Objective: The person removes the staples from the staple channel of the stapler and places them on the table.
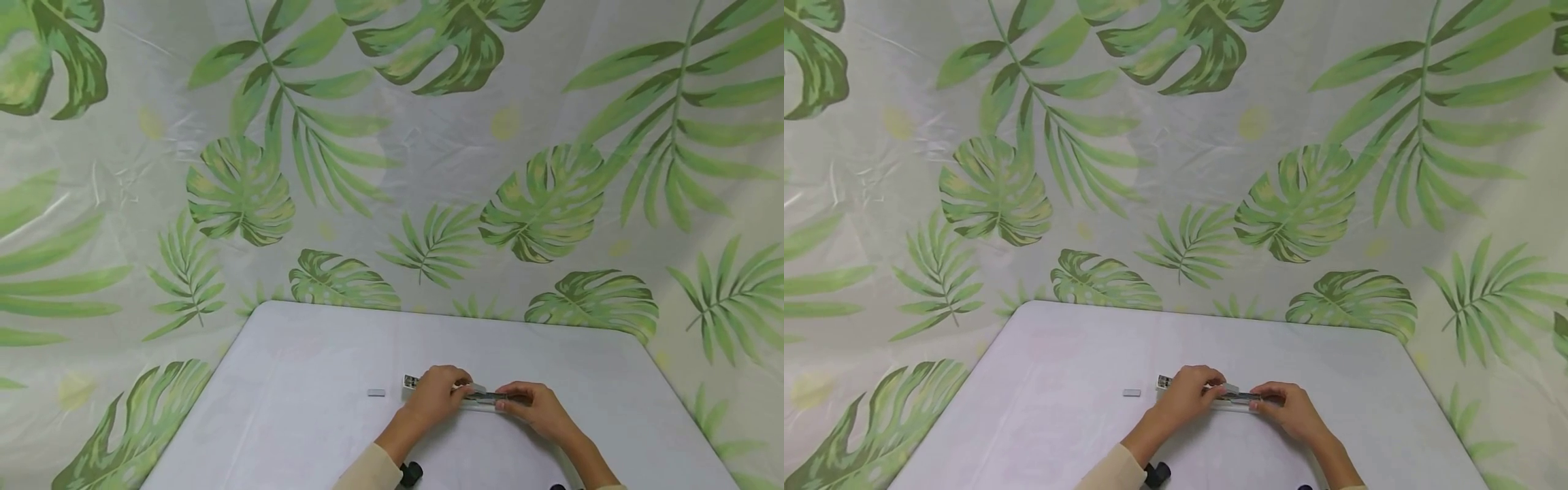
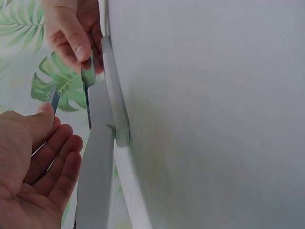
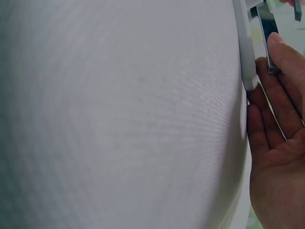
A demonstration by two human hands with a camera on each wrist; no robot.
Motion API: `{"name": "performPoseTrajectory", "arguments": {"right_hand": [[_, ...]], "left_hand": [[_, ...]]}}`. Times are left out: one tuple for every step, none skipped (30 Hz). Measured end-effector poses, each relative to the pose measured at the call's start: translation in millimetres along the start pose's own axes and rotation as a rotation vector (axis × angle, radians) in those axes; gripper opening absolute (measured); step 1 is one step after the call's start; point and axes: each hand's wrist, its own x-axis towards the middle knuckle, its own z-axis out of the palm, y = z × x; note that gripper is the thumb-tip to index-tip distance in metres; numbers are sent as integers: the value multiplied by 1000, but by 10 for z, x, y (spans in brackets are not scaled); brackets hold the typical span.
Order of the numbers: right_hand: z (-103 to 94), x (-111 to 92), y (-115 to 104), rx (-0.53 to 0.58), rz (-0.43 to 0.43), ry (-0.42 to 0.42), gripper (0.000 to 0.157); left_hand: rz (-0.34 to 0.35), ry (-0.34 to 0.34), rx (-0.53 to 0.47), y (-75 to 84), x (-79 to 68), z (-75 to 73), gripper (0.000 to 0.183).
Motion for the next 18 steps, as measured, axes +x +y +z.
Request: {"name": "performPoseTrajectory", "arguments": {"right_hand": [[0, 1, 0, -5, -1, 1, 27], [1, 1, 0, -10, -1, 2, 27], [2, 2, -1, -16, -2, 4, 27], [3, 2, -2, -20, 0, 7, 27], [4, 2, -3, -24, 2, 10, 27], [5, 2, -3, -29, 4, 11, 27], [8, 1, -4, -30, 8, 11, 28], [11, -1, -4, -29, 11, 11, 28], [14, -2, -2, -27, 14, 13, 28], [16, -3, 2, -24, 18, 13, 28], [16, -5, 2, -22, 19, 13, 28], [15, -8, 0, -19, 20, 11, 28], [14, -9, -2, -19, 19, 12, 28], [11, -8, -5, -19, 16, 12, 28], [9, -5, -9, -17, 14, 14, 28], [7, -3, -13, -16, 11, 15, 27], [5, -1, -20, -16, 8, 16, 27], [6, 4, -20, -18, 8, 17, 27]], "left_hand": [[6, 8, -4, -9, -6, -18, 16], [12, 15, -6, -16, -11, -37, 16], [15, 21, -6, -25, -19, -55, 15], [14, 24, -4, -35, -26, -70, 15], [14, 28, -3, -44, -33, -84, 15], [14, 30, -5, -53, -39, -96, 15], [13, 32, -7, -66, -46, -101, 15], [10, 31, -8, -77, -54, -107, 15], [5, 28, -14, -89, -62, -109, 16], [6, 32, -21, -97, -70, -111, 16], [6, 39, -39, -104, -79, -112, 16], [9, 47, -59, -106, -88, -117, 15], [15, 58, -81, -106, -96, -125, 15], [22, 73, -101, -106, -104, -134, 15], [31, 90, -118, -102, -110, -148, 15], [41, 106, -131, -98, -115, -165, 15], [50, 121, -143, -95, -120, -183, 16], [61, 135, -142, -94, -123, -205, 16]]}}
